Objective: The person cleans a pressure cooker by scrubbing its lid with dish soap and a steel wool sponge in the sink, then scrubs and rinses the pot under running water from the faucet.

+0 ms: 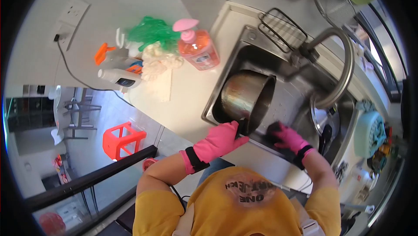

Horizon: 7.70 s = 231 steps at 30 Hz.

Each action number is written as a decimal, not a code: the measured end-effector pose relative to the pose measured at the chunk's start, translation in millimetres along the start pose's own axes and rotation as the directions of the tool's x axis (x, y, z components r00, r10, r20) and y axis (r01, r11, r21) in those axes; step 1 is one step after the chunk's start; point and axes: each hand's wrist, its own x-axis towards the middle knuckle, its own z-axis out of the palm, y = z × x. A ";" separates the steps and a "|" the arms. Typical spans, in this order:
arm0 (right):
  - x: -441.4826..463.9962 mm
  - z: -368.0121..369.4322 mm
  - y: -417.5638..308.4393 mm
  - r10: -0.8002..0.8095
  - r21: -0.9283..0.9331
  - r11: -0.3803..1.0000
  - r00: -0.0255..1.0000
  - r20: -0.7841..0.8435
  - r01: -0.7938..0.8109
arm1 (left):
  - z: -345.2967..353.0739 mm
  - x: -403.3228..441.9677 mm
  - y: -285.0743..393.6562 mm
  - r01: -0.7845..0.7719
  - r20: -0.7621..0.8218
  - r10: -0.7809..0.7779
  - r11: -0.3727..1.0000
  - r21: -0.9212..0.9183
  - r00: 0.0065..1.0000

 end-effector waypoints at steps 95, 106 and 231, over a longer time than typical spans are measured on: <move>31.4 -126.9 -119.5 0.170 0.176 0.981 0.825 -0.539 -0.088 | 81.4 115.8 -53.9 0.104 0.641 0.119 0.948 -0.300 0.758; 41.6 -123.7 -111.4 0.221 0.213 0.971 0.727 -0.651 -0.104 | 66.9 119.1 -42.7 0.268 0.712 0.014 0.921 -0.282 0.702; -15.1 -45.7 1.3 0.735 0.854 0.240 0.488 -0.470 0.461 | -40.0 79.2 64.8 0.863 0.933 -0.043 0.396 -0.313 0.358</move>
